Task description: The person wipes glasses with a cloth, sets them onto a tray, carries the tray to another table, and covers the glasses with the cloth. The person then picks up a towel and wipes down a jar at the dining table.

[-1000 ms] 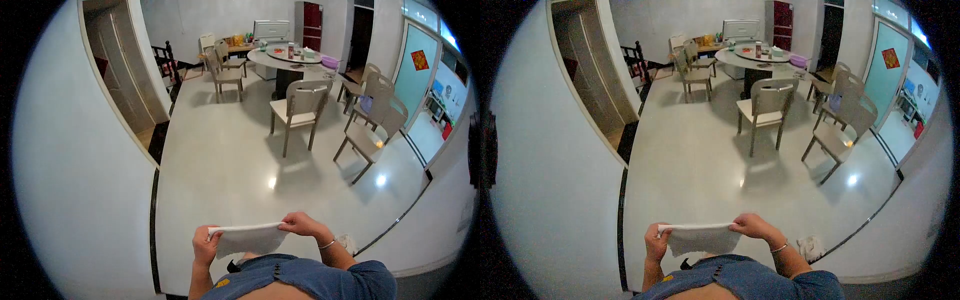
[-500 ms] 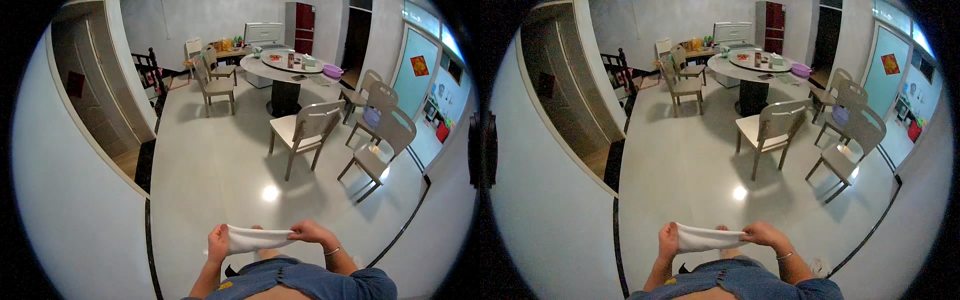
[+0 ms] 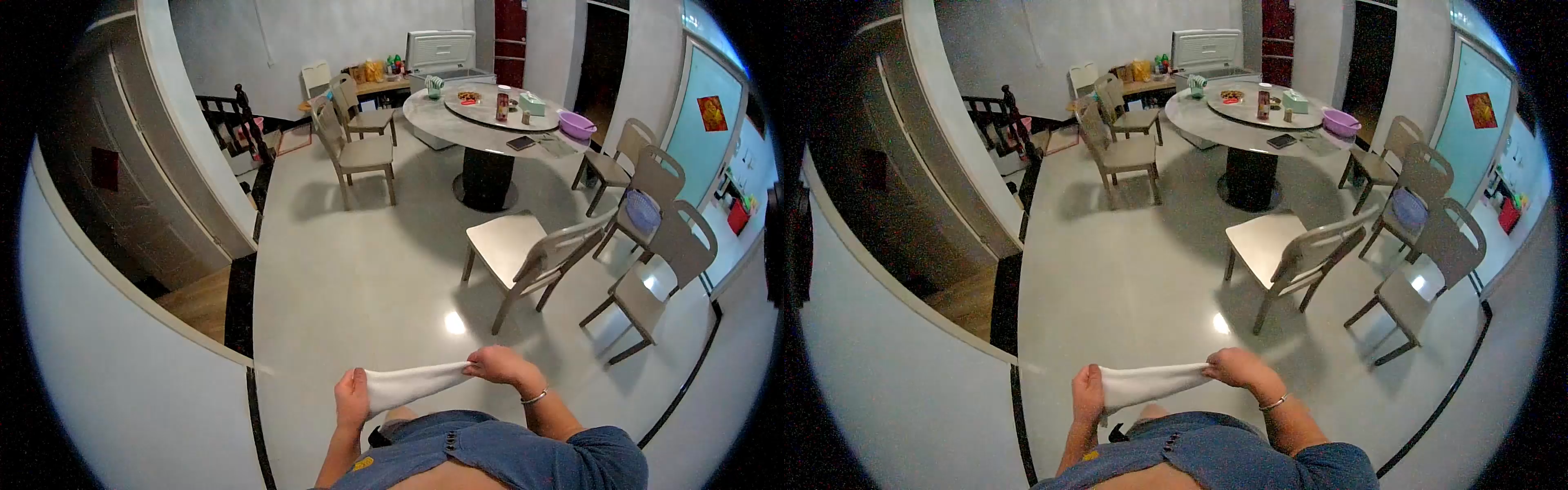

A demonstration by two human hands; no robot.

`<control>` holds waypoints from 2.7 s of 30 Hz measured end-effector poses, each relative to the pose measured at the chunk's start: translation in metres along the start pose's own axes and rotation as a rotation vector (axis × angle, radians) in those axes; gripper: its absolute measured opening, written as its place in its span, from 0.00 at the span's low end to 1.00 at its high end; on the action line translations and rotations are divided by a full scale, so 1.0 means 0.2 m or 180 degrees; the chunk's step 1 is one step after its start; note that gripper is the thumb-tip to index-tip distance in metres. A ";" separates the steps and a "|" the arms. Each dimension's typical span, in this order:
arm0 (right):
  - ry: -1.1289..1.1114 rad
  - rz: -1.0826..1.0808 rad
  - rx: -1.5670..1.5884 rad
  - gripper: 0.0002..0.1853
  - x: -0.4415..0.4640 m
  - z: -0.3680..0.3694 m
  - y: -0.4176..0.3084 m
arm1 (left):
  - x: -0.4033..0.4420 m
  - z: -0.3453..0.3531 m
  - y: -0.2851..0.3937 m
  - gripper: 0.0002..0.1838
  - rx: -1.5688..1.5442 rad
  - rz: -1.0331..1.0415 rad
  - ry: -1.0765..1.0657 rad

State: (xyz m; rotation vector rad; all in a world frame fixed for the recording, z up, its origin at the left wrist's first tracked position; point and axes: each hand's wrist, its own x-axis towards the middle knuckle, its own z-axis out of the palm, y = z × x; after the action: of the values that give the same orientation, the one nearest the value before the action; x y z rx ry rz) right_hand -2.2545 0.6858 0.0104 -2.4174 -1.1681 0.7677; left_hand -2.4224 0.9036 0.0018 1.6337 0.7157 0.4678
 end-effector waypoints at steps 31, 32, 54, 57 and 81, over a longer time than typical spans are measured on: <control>0.0151 0.1507 0.0373 0.16 2.43 -1.07 0.71 | 3.00 0.72 0.40 0.13 -0.0936 -0.0578 -0.2251; 0.0064 0.1539 0.0596 0.15 2.51 -1.15 0.73 | 3.09 0.75 0.41 0.13 -0.0793 -0.0522 -0.2284; 0.3713 -0.0472 0.5203 0.18 3.70 -2.08 1.08 | 4.51 1.83 0.81 0.12 0.0378 0.2998 -0.5338; 0.3902 -0.0143 0.4961 0.18 3.85 -2.17 1.14 | 4.72 1.90 0.86 0.12 0.0336 0.3436 -0.5243; 0.6577 0.0624 0.4311 0.19 3.46 -2.78 2.24 | 5.27 3.89 1.12 0.40 0.0767 0.2723 -0.4446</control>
State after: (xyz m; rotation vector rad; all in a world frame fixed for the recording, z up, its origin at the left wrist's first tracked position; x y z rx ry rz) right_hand -1.2903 0.9277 -0.0014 -0.9264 0.4426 -0.7675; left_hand -1.1000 1.0377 -0.0180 1.9439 -1.0224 -0.2600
